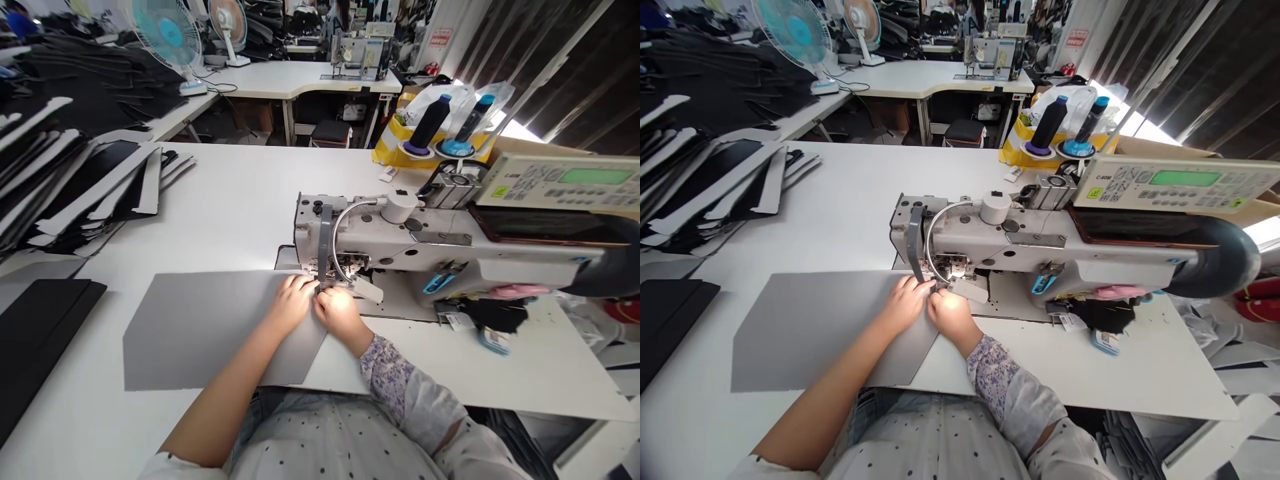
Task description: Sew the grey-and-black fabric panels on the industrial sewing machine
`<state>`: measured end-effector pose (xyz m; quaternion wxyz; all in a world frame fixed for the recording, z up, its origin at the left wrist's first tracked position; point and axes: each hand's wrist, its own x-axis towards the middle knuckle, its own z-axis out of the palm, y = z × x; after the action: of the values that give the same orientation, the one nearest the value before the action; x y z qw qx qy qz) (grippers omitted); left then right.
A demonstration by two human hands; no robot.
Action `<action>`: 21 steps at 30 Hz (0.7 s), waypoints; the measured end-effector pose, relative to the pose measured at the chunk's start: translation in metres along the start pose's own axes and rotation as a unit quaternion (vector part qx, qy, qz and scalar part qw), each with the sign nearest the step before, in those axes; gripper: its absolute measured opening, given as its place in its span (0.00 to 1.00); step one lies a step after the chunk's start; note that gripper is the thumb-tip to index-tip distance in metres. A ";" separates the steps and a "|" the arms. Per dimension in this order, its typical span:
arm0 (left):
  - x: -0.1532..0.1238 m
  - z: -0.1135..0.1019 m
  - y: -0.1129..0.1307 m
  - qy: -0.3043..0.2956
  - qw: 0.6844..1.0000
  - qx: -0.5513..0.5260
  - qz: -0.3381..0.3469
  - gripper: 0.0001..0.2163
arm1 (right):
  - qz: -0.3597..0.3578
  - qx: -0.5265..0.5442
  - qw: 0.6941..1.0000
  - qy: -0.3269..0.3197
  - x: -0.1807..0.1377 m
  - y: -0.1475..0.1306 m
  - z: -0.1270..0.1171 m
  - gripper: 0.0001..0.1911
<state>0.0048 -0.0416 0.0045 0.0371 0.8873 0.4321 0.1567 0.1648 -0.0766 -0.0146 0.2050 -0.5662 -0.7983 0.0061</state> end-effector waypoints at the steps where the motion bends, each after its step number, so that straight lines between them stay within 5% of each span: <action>1: 0.000 0.001 0.001 0.001 1.000 -0.002 0.001 0.19 | 0.001 0.000 1.000 0.002 0.000 0.000 0.000 0.14; 7: -0.011 -0.005 -0.003 -0.026 0.999 -0.024 -0.006 0.18 | -0.021 0.002 0.999 0.033 -0.003 0.001 -0.004 0.17; 11: -0.058 -0.052 -0.077 -0.038 0.982 0.054 -0.178 0.18 | -0.038 0.006 0.998 0.054 -0.008 0.002 -0.005 0.20; 13: -0.104 -0.093 -0.128 -0.002 0.932 0.152 -0.329 0.21 | -0.049 0.007 0.997 0.056 -0.011 0.004 -0.004 0.21; 17: -0.210 -0.168 -0.195 0.064 0.760 0.276 -0.586 0.31 | -0.068 0.004 0.996 0.063 -0.014 0.005 -0.001 0.22; 19: -0.246 -0.188 -0.205 0.015 0.745 0.258 -0.615 0.30 | -0.075 0.003 0.995 0.068 -0.016 0.005 0.000 0.22; 21: -0.264 -0.202 -0.206 -0.035 0.761 0.235 -0.603 0.27 | -0.078 0.004 0.995 0.068 -0.016 0.005 0.000 0.22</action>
<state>-0.3656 -0.1331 0.0896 -0.0706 0.4293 0.8997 -0.0358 0.1736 -0.0893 -0.0214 0.2610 -0.5006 -0.8241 -0.0458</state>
